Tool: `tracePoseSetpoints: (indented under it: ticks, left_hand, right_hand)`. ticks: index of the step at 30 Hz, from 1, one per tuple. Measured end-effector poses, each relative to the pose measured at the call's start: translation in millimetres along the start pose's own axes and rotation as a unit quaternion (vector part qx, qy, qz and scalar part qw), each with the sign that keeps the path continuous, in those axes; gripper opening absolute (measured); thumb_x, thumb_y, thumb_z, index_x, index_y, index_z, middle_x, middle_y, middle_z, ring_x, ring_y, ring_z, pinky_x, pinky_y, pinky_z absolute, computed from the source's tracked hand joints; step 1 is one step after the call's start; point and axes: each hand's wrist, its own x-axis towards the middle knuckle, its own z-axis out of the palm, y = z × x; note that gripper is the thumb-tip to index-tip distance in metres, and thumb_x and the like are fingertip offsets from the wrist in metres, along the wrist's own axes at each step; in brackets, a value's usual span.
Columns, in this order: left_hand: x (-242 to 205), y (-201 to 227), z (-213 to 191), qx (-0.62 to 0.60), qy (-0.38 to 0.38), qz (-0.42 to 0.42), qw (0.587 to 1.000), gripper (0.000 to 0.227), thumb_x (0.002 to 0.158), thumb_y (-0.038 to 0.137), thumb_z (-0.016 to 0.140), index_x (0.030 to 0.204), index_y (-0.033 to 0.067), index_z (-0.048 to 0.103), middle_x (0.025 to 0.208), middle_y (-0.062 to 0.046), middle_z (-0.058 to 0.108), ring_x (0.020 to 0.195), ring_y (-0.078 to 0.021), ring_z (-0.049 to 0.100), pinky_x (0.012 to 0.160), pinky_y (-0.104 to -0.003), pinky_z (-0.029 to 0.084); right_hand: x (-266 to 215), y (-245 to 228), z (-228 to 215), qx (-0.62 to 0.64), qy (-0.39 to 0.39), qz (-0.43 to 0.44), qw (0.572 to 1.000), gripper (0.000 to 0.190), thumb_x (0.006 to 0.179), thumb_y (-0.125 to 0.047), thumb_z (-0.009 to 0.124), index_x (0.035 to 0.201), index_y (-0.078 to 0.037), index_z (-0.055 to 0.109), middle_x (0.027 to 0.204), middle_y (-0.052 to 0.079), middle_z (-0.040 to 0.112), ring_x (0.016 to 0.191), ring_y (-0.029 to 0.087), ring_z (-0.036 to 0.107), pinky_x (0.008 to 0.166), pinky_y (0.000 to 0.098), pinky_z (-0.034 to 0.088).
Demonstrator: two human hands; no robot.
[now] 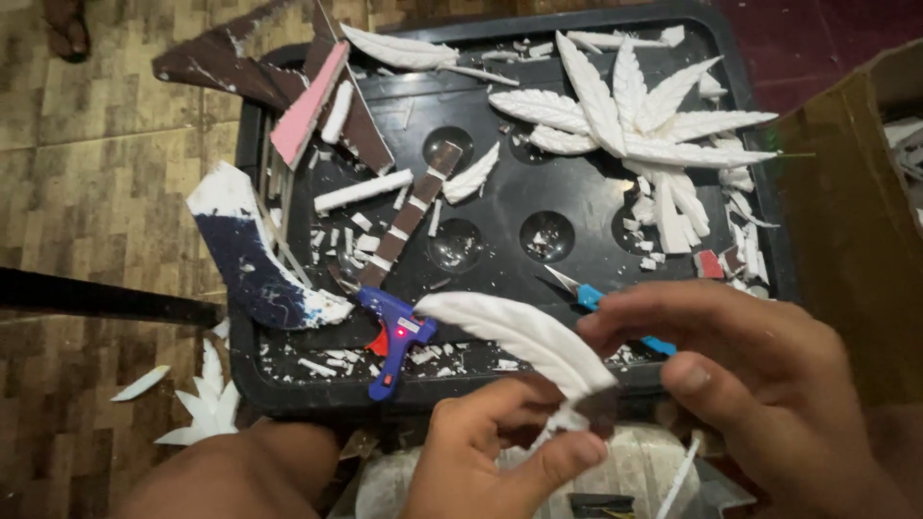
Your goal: Using a hot glue gun to attach white foam leaf-shaped cutouts to a central frame to create a decorative wing-like structure.
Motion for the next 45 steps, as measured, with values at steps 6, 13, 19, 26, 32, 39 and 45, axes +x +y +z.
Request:
tracePoseSetpoints:
  ticks: [6,13,19,26,32,39,45]
  left_hand:
    - [13,-28,3,-0.147,0.151,0.032,0.977,0.028,0.072,0.003,0.090,0.089,-0.0140,0.076,0.083,-0.013,0.074,0.072,-0.0172,0.064,0.071,-0.028,0.054]
    - [16,-17,-2,-0.216,0.187,-0.008,0.958,0.026,0.074,-0.001,0.088,0.097,-0.0104,0.079,0.074,-0.016,0.074,0.067,-0.0184,0.065,0.063,-0.029,0.053]
    - [18,-9,-5,-0.244,0.196,-0.013,0.950,0.034,0.074,-0.002,0.083,0.105,-0.0140,0.074,0.083,-0.023,0.076,0.071,-0.0253,0.069,0.063,-0.031,0.054]
    - [25,4,-12,-0.329,0.245,0.104,0.906,0.052,0.083,0.006,0.072,0.130,-0.0155,0.066,0.094,-0.017,0.068,0.080,-0.0198,0.057,0.077,-0.034,0.047]
    - [24,0,-10,-0.331,0.256,0.141,0.897,0.011,0.086,-0.003,0.074,0.093,-0.0109,0.074,0.082,-0.015,0.071,0.077,-0.0221,0.062,0.076,-0.038,0.051]
    - [24,1,-11,-0.314,0.275,0.141,0.897,0.004,0.084,-0.006,0.075,0.084,-0.0098,0.075,0.076,-0.014,0.071,0.072,-0.0222,0.061,0.073,-0.039,0.051]
    - [24,4,-11,-0.321,0.292,0.122,0.893,0.003,0.083,-0.008,0.075,0.084,-0.0109,0.075,0.077,-0.015,0.072,0.071,-0.0226,0.061,0.072,-0.038,0.051]
  right_hand:
    - [7,24,27,0.091,-0.051,0.211,0.972,0.054,0.077,-0.015,0.071,0.131,-0.014,0.075,0.121,0.010,0.087,0.110,0.022,0.085,0.089,0.0423,0.071]
    - [-12,80,56,0.348,-0.130,0.167,0.913,0.055,0.082,0.011,0.075,0.133,0.003,0.058,0.113,0.020,0.075,0.098,0.025,0.072,0.084,0.0401,0.059]
    - [-12,76,54,0.261,-0.066,0.172,0.947,0.033,0.079,0.009,0.078,0.112,0.007,0.073,0.093,0.021,0.084,0.086,0.026,0.081,0.079,0.0397,0.066]
    - [-14,70,51,0.244,-0.043,0.170,0.954,0.030,0.079,0.008,0.079,0.108,0.008,0.076,0.086,0.022,0.087,0.077,0.027,0.081,0.069,0.0377,0.063]
    - [-14,68,53,0.245,-0.017,0.173,0.954,0.032,0.078,0.009,0.080,0.110,0.009,0.078,0.088,0.023,0.088,0.078,0.027,0.081,0.070,0.0377,0.063]
    - [-13,64,56,0.233,0.002,0.154,0.960,0.033,0.075,0.012,0.080,0.108,0.010,0.080,0.085,0.023,0.086,0.073,0.025,0.079,0.059,0.0357,0.065]
    - [-11,60,57,0.189,-0.002,0.153,0.970,0.034,0.073,0.007,0.083,0.107,0.011,0.084,0.085,0.022,0.090,0.069,0.022,0.080,0.057,0.0338,0.069]
